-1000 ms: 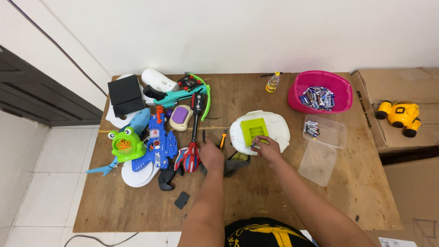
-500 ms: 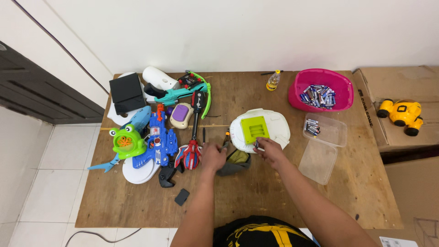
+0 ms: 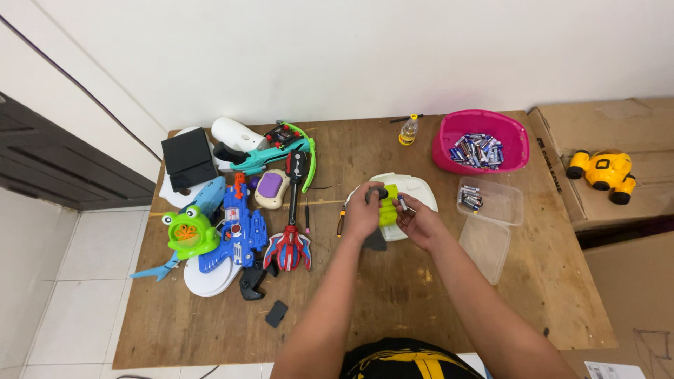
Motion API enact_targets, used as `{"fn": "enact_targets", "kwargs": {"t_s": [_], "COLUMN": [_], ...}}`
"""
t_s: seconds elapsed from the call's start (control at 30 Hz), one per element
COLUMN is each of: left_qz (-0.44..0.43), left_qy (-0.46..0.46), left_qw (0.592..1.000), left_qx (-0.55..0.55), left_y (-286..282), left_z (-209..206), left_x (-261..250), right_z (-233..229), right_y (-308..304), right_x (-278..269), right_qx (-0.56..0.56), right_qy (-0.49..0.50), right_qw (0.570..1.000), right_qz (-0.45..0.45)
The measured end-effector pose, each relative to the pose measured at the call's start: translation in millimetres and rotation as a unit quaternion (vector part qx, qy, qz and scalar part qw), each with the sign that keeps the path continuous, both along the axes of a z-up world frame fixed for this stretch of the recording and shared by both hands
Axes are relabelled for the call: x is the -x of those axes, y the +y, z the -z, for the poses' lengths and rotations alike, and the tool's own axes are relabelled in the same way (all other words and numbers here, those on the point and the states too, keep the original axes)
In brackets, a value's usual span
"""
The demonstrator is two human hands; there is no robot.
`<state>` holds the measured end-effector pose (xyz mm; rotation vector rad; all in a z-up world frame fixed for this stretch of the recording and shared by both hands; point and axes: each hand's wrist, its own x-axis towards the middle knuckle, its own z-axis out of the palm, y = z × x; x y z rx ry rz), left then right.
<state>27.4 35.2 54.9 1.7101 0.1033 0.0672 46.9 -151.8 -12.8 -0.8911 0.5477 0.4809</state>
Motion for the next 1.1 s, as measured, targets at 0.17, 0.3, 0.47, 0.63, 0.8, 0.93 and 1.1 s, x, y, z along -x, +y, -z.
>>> {"fn": "enact_targets", "kwargs": {"t_s": [0.17, 0.3, 0.47, 0.63, 0.8, 0.93, 1.1], "left_qz": [-0.028, -0.017, -0.012, -0.023, -0.069, -0.089, -0.099], "left_qy": [0.061, 0.105, 0.101, 0.097, 0.12, 0.122, 0.148], "left_qw": [0.997, 0.982, 0.986, 0.986, 0.979, 0.972, 0.969], "left_qx": [0.049, 0.157, 0.129, 0.137, 0.15, 0.181, 0.169], "left_y": [-29, -37, -26, -20, -21, -25, -29], "left_z": [4, 7, -1, -8, -11, -11, -11], "left_x": [9, 14, 10, 9, 7, 4, 2], "right_z": [2, -8, -23, -43, -72, -83, -66], "right_y": [1, 3, 3, 4, 9, 16, 18], "right_x": [-5, -6, -3, -4, 5, 11, 6], "right_qx": [-0.039, 0.038, 0.052, 0.019, -0.005, 0.064, 0.106], "right_qy": [0.007, 0.031, -0.023, -0.037, -0.067, -0.081, -0.053], "right_qw": [0.999, 0.999, 0.998, 0.999, 0.996, 0.992, 0.99], "right_qz": [0.011, 0.01, 0.011, 0.005, -0.06, -0.067, -0.078]}}
